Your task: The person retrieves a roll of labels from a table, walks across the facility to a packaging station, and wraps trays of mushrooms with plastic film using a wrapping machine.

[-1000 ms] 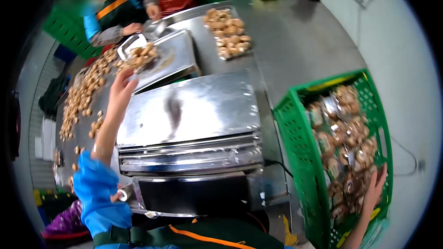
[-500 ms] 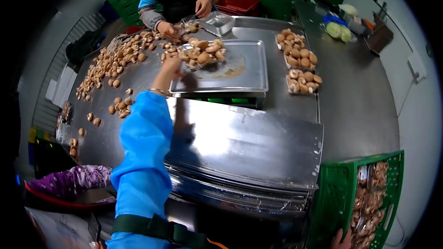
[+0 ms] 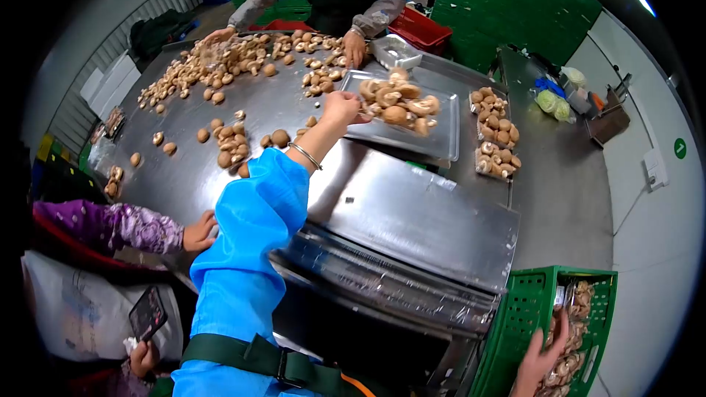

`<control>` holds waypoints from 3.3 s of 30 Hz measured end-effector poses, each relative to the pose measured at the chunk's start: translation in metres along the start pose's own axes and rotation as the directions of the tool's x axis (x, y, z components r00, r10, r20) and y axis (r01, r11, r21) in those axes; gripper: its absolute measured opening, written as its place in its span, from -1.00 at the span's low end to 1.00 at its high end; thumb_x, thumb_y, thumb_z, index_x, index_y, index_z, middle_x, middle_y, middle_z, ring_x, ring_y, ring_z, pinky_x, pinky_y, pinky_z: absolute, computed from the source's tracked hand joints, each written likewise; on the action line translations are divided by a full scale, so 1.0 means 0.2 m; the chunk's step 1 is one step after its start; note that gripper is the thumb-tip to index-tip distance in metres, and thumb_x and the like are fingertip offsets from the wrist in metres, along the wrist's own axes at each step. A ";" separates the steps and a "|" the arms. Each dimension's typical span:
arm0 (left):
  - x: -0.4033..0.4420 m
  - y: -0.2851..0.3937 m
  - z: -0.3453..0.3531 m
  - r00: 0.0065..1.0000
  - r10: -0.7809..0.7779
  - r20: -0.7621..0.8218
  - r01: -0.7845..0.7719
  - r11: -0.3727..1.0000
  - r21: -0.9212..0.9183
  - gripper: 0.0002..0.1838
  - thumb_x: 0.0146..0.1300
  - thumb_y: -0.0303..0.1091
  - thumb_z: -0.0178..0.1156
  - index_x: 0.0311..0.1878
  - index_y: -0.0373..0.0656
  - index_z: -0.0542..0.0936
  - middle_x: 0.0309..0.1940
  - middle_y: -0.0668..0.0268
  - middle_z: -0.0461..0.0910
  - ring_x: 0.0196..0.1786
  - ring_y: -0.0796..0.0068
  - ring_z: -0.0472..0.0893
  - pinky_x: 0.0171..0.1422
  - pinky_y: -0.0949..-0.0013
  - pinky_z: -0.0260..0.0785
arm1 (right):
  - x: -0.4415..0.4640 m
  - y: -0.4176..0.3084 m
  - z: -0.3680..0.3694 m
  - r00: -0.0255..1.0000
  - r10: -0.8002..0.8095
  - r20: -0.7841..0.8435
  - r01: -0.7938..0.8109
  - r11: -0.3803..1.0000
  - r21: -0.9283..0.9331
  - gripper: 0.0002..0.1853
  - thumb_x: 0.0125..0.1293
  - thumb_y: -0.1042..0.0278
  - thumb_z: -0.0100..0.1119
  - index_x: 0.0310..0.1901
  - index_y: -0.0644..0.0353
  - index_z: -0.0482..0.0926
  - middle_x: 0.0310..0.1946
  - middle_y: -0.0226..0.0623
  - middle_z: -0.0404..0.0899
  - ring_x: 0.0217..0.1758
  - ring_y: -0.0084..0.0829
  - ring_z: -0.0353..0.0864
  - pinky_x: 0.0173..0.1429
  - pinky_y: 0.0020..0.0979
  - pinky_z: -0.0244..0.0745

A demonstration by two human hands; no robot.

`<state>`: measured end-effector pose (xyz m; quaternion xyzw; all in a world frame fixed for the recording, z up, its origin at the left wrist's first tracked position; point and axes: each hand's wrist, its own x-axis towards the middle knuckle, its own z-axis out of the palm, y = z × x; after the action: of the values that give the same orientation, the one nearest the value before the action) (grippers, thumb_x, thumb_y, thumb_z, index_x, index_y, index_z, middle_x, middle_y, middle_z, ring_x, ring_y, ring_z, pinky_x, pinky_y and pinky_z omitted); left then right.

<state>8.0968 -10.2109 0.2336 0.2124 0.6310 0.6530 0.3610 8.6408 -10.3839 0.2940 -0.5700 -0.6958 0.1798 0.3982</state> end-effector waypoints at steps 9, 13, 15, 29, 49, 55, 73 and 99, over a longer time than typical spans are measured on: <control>-0.98 -0.21 -0.02 0.999 -0.053 0.005 0.052 0.999 0.011 -0.89 0.17 -0.57 -0.10 -0.28 -0.40 0.38 -0.38 0.13 0.48 -0.46 0.31 0.59 -0.48 0.41 0.54 | 0.42 -0.60 0.93 0.625 -0.604 0.495 0.718 0.693 -0.062 0.11 -0.23 0.08 0.38 0.34 0.10 -0.13 0.32 0.08 -0.26 0.39 0.01 -0.20 0.37 -0.11 -0.17; -1.19 -0.21 -0.08 0.986 -0.097 0.134 0.087 0.993 0.076 -0.83 0.11 -0.58 0.01 -0.22 -0.42 0.39 -0.33 0.13 0.49 -0.46 0.37 0.59 -0.49 0.48 0.52 | 0.45 -0.50 0.98 0.498 -0.611 0.615 0.709 0.695 0.117 0.12 -0.23 -0.02 0.38 0.32 0.16 -0.11 0.28 0.09 -0.05 0.37 0.02 -0.08 0.35 -0.12 -0.09; -1.27 -0.14 -0.17 0.953 -0.130 0.272 0.089 0.983 0.160 -0.73 0.09 -0.53 0.07 -0.12 -0.42 0.41 -0.26 0.12 0.50 -0.34 0.38 0.58 -0.44 0.46 0.55 | 0.44 -0.48 0.97 0.465 -0.571 0.677 0.698 0.706 0.117 0.08 -0.20 -0.08 0.34 0.31 0.18 -0.06 0.25 0.10 0.03 0.35 0.03 -0.04 0.34 -0.11 -0.07; -0.89 -0.09 0.02 0.378 0.265 0.887 -0.808 0.563 0.176 0.15 -0.32 0.12 0.40 0.31 -0.14 0.01 0.26 -0.01 0.07 0.31 0.02 0.10 0.32 0.03 -0.03 | 0.48 -0.54 0.86 0.451 -0.370 0.812 0.529 0.844 0.090 -0.07 -0.11 -0.03 0.24 0.26 0.25 0.05 0.18 -0.04 0.19 0.28 -0.10 0.12 0.32 -0.15 -0.05; -1.36 -0.16 -0.49 0.796 0.279 0.537 -0.555 -0.019 0.832 -0.65 -0.03 -0.07 0.24 -0.60 -0.22 0.60 -0.64 0.21 0.49 -0.37 0.22 0.44 -0.15 0.18 0.19 | -0.12 -0.17 0.62 0.935 0.010 0.355 0.163 0.876 -0.454 -0.64 0.07 0.04 0.16 -0.57 0.22 0.55 -0.52 -0.19 0.46 -0.39 -0.23 0.41 -0.28 -0.28 0.25; -1.49 0.06 -0.79 0.642 -0.525 0.559 0.560 0.819 0.127 -0.73 0.13 -0.27 0.13 -0.63 -0.13 0.38 -0.78 0.46 0.30 -0.74 0.65 0.22 -0.67 0.52 0.13 | -0.29 -0.17 0.24 0.480 0.318 0.818 -0.872 0.069 0.485 -0.76 0.26 0.42 -0.02 -0.57 0.08 0.27 -0.69 -0.55 0.18 -0.78 -0.75 0.02 -0.75 -0.71 -0.12; -0.62 -0.13 0.11 0.618 -0.052 0.785 -0.372 0.860 0.350 -0.58 0.27 -0.10 -0.14 -0.09 -0.24 0.53 -0.01 0.07 0.47 0.12 0.36 0.39 0.12 0.45 0.24 | 0.74 -0.26 1.06 0.668 -0.058 0.742 -0.206 0.944 0.260 -0.75 0.23 0.26 -0.03 -0.25 0.25 0.54 -0.20 -0.36 0.55 -0.13 -0.50 0.49 -0.08 -0.53 0.40; -1.69 -0.50 -0.82 0.749 -0.224 0.623 0.052 0.958 0.282 -0.71 0.28 -0.23 -0.02 -0.36 -0.28 0.53 -0.44 0.26 0.58 -0.41 0.53 0.55 -0.30 0.47 0.41 | -0.60 0.05 0.44 0.143 0.264 0.954 -0.910 0.414 0.022 -0.37 0.30 -0.23 -0.35 0.16 0.13 0.25 -0.13 -0.38 0.50 -0.33 -0.43 0.57 -0.44 -0.35 0.56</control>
<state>8.2161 -10.5765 0.1777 0.4207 0.5568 0.4266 0.5753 8.5851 -10.4749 0.1914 -0.4688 -0.3658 0.8031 0.0378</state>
